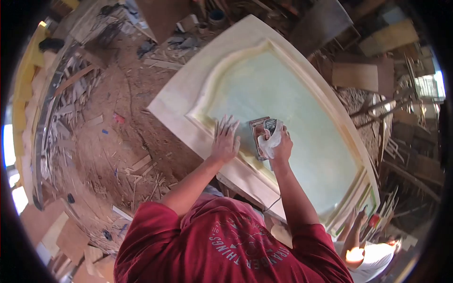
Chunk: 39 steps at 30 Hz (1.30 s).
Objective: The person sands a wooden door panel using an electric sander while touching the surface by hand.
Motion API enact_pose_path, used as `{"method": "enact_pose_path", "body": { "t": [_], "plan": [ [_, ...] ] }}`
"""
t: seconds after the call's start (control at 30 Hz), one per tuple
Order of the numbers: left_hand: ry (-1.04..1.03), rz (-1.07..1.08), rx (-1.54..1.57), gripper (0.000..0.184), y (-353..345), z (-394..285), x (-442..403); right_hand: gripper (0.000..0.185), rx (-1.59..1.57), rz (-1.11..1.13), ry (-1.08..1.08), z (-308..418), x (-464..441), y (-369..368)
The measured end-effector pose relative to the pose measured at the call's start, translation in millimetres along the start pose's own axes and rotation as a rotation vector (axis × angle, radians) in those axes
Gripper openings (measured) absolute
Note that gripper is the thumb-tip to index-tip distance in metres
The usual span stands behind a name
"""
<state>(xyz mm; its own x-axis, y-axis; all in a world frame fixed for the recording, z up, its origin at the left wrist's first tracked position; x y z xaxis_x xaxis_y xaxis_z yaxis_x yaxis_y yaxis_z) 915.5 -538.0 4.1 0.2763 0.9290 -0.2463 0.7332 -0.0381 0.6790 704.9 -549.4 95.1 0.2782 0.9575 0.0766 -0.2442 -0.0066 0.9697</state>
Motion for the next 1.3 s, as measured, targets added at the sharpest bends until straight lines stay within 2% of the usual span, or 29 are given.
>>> {"method": "enact_pose_path", "body": {
  "t": [0.1,0.2,0.27,0.37,0.47,0.57,0.7,0.8,0.93,1.1,1.3],
  "plan": [
    [0.089,-0.003,0.020,0.074,37.3,7.4,13.4,0.047,-0.010,0.013,0.115,60.5,-21.0,-6.4],
    [0.088,-0.120,0.005,0.073,54.2,27.0,25.7,0.047,-0.028,0.026,0.192,99.2,-36.6,-16.3],
    [0.116,-0.103,-0.035,0.071,63.1,35.5,32.9,0.048,-0.023,0.048,0.214,121.8,-43.6,-22.0],
    [0.106,-0.068,-0.091,0.068,64.6,50.5,36.0,0.052,-0.040,0.074,0.189,133.4,-44.9,-22.3],
    [0.014,0.007,-0.057,0.070,56.4,62.3,24.5,0.054,-0.038,0.040,0.156,114.5,-44.1,-25.3],
    [-0.006,0.219,-0.140,0.076,39.6,68.7,-3.1,0.054,-0.020,-0.007,0.046,73.2,-40.9,-13.9],
    [-0.014,0.311,-0.312,0.086,18.7,76.7,-37.9,0.052,-0.035,-0.125,-0.105,-22.8,-27.5,1.0],
    [0.093,0.232,-0.306,0.090,7.1,78.7,-43.8,0.054,-0.106,-0.233,-0.232,-117.7,-9.3,3.1],
    [0.034,0.141,-0.276,0.097,-2.4,87.3,-41.8,0.062,-0.011,-0.160,-0.487,-214.5,23.4,33.9],
    [0.115,0.223,-0.322,0.099,7.8,75.8,-50.1,0.083,0.047,-0.117,-0.705,-327.8,48.7,37.9],
    [0.170,0.265,-0.336,0.102,12.4,72.7,-54.3,0.091,0.118,-0.117,-0.688,-370.4,-0.9,37.5]
  ]
}}
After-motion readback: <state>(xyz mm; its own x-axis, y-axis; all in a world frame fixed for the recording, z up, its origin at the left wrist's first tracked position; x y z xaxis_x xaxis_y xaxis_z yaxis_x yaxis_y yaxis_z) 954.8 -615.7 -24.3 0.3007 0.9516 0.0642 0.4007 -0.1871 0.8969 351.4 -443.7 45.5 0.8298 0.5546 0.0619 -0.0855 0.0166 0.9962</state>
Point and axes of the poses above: each hand's wrist, its own x-axis away from the middle knuckle, its own y-axis out of the back of the hand, z = x × y, the point moved 5 cm from there along -x, towards the middle knuckle, and after that the axes turned 4 degrees about x, right-handed, at the moved point
